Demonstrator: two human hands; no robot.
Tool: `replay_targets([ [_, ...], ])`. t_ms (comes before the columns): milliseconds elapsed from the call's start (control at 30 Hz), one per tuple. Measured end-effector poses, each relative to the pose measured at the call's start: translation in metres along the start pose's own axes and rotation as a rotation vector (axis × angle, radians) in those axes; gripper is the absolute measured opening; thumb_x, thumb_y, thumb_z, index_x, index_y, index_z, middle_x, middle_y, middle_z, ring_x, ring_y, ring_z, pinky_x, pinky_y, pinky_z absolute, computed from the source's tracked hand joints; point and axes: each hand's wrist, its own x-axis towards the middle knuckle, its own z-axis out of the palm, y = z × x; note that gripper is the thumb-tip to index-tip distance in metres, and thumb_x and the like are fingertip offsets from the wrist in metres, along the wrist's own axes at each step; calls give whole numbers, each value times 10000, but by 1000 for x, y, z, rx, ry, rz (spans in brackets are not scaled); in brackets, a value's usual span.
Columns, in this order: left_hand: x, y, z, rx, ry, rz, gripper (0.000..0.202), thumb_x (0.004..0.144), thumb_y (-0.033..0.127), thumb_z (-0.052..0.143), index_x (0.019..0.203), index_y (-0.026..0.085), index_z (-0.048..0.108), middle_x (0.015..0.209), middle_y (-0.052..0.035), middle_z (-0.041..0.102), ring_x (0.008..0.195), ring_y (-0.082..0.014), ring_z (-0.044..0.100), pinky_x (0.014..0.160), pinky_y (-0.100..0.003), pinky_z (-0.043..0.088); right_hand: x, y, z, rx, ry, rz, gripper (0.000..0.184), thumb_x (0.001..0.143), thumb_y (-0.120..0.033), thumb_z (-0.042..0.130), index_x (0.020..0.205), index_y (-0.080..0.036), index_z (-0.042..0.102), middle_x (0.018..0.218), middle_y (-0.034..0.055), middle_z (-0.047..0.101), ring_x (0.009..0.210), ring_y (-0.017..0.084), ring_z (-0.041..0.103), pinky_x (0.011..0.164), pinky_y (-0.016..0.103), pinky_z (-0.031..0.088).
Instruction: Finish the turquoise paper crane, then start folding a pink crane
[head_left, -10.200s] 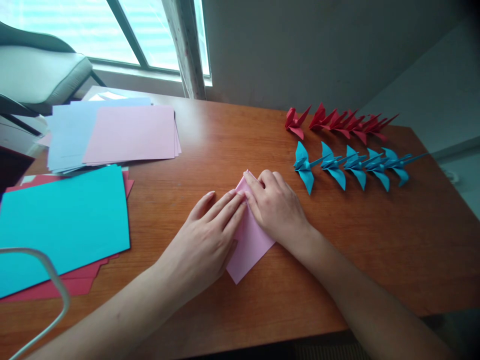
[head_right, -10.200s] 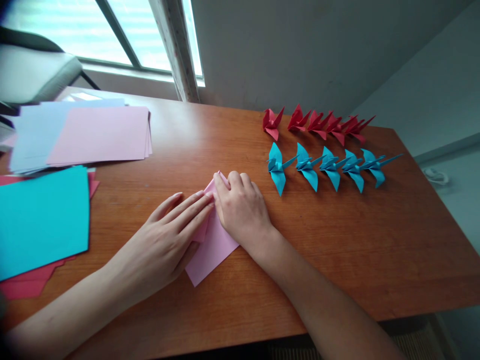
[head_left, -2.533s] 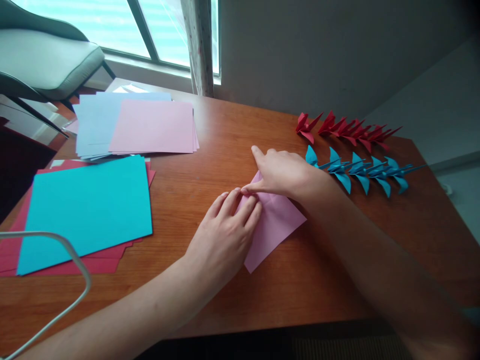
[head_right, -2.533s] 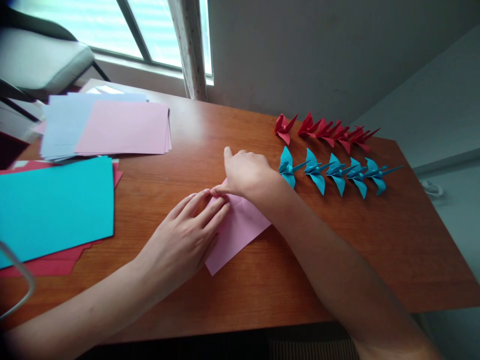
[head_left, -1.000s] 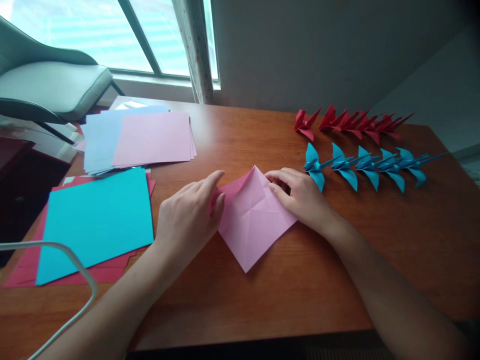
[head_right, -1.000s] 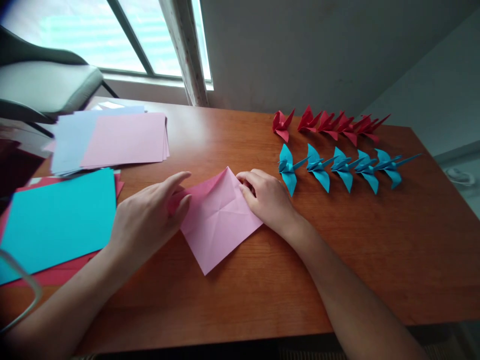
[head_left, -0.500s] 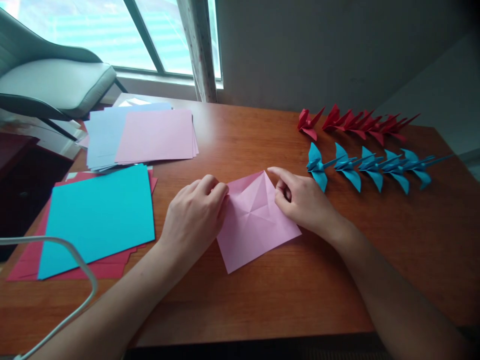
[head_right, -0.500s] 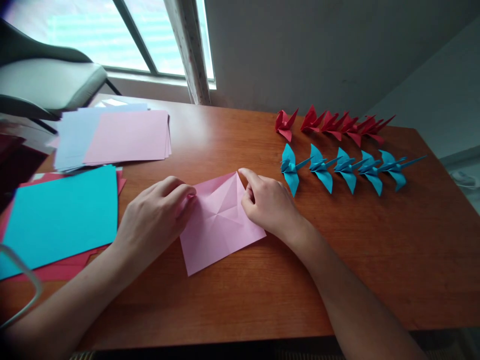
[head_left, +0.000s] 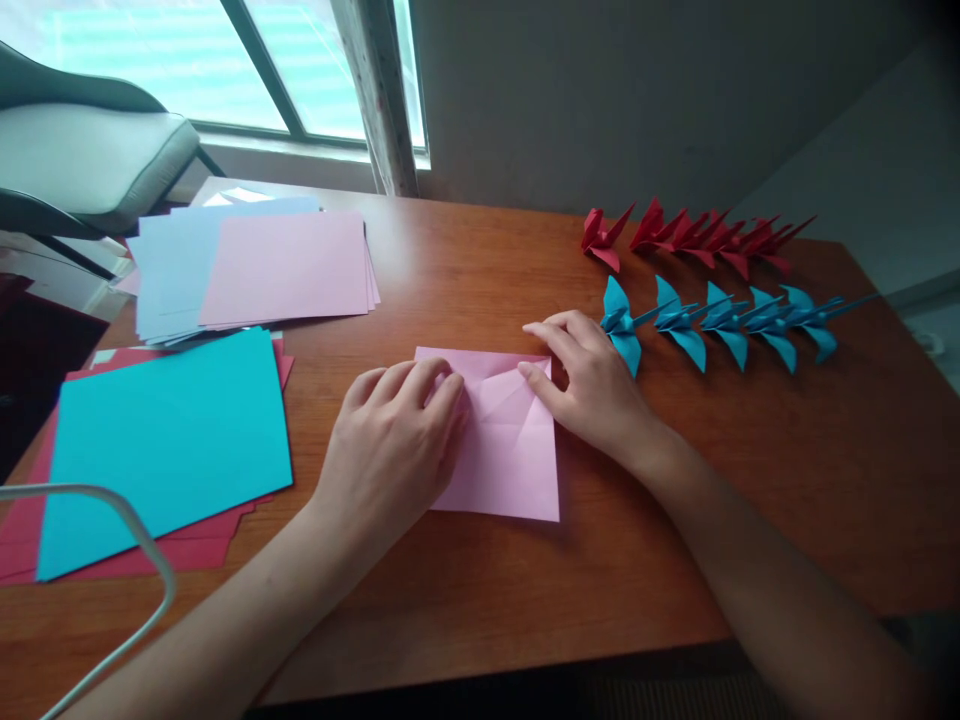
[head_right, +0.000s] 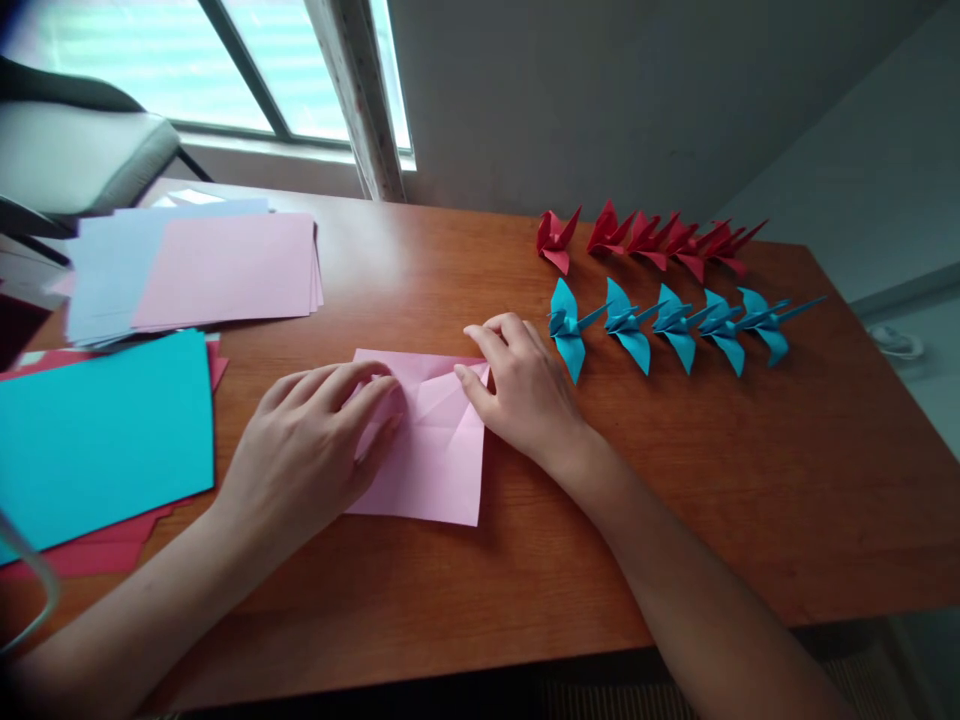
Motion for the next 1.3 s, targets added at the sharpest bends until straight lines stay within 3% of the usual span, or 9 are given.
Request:
replay_targets([
  [267, -3, 0, 0, -67, -35, 30, 292, 999, 289, 452, 1215, 175, 612, 1360, -115, 636, 1211, -331, 585, 1014, -513, 434, -1, -5, -4, -73, -123, 5, 292, 931, -378, 591, 1140, -186, 661, 1031, 101, 666, 1015, 284, 600, 912, 420, 478],
  [500, -4, -4, 5, -33, -79, -47, 507, 1009, 460, 440, 1381, 129, 534, 1550, -174, 463, 1360, -384, 467, 1087, -558, 376, 2, -2, -8, 121, -112, 85, 191, 869, -257, 657, 1051, -200, 675, 963, 54, 712, 913, 218, 660, 827, 348, 498],
  [633, -2, -5, 7, -20, -69, -105, 660, 984, 556, 444, 1458, 98, 472, 1543, -219, 454, 1360, -414, 463, 1095, -590, 357, 5, -3, -10, 180, -114, 154, 158, 827, -201, 675, 986, -204, 682, 856, 23, 701, 814, 190, 655, 749, 317, 492],
  [833, -3, -5, 7, -51, -70, -92, 678, 948, 584, 493, 1458, 137, 495, 1542, -230, 444, 1394, -418, 438, 1130, -609, 324, -9, -10, -11, 118, -177, 126, 37, 863, -257, 645, 884, -229, 634, 898, 23, 715, 866, 218, 671, 778, 345, 483],
  [1033, -5, -2, 8, -99, -93, -33, 646, 957, 518, 495, 1490, 154, 473, 1580, -219, 400, 1464, -408, 359, 1164, -604, 299, -25, -10, -16, 72, -195, 103, 147, 869, -338, 666, 955, -232, 612, 938, 35, 725, 894, 240, 675, 774, 358, 475],
  [1200, -4, -2, 8, -97, -87, -23, 638, 959, 501, 491, 1501, 165, 462, 1594, -200, 391, 1469, -420, 349, 1164, -625, 289, -20, -5, -27, 179, -318, 99, 71, 857, -280, 679, 851, -225, 634, 848, 2, 688, 772, 178, 634, 677, 305, 448],
  [1300, -5, -2, 7, -73, -84, -38, 624, 967, 495, 478, 1479, 138, 480, 1582, -203, 409, 1459, -427, 360, 1159, -623, 293, -19, -4, -28, 200, -292, 54, 45, 861, -241, 668, 864, -221, 627, 856, 14, 662, 794, 185, 620, 697, 310, 457],
])
